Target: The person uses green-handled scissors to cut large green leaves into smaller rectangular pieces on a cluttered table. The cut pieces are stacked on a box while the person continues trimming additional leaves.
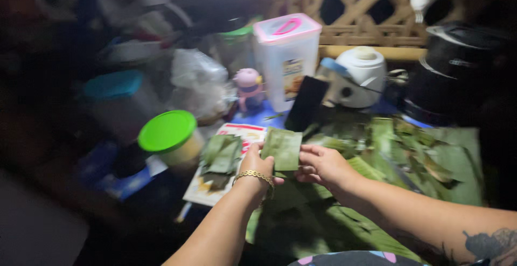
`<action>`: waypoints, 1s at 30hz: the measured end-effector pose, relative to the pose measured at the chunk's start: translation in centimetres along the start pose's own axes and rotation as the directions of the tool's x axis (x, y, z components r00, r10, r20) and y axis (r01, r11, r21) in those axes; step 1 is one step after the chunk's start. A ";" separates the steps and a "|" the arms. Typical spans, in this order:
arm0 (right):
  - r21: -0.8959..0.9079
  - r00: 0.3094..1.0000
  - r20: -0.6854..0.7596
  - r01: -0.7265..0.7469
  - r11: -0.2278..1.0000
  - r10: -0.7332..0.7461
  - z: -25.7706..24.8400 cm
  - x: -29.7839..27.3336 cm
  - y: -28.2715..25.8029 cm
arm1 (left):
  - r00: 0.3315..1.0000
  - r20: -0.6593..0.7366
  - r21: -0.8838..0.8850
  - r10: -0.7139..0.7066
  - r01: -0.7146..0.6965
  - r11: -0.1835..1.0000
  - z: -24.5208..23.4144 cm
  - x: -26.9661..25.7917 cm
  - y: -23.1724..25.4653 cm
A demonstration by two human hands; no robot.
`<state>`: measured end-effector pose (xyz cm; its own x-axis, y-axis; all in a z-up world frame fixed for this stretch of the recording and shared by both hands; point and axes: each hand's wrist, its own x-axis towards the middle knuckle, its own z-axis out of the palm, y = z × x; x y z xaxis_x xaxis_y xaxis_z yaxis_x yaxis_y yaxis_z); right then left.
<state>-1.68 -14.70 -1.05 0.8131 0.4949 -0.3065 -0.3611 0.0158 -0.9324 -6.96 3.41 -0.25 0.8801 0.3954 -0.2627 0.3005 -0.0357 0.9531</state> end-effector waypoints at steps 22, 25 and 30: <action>-0.188 0.997 0.055 0.068 0.980 -0.059 14.1 10.0 2.7 | 0.898 -0.079 0.838 0.434 -0.176 0.517 -12.0 1.5 -3.1; -0.052 0.994 0.066 0.088 0.995 -0.085 12.9 8.9 2.3 | 0.953 0.018 0.874 0.301 -0.161 0.459 -12.1 1.5 -2.9; -0.250 0.946 -0.221 0.180 0.952 -0.236 5.0 6.0 3.1 | 0.924 -0.043 0.874 0.380 -0.149 0.462 -10.7 2.5 -2.3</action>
<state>-0.22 -7.38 -4.79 0.9555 0.2728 -0.1118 -0.0835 -0.1131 -0.9901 -9.37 14.26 -1.47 0.9117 0.3912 0.1256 0.3288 -0.8780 0.3480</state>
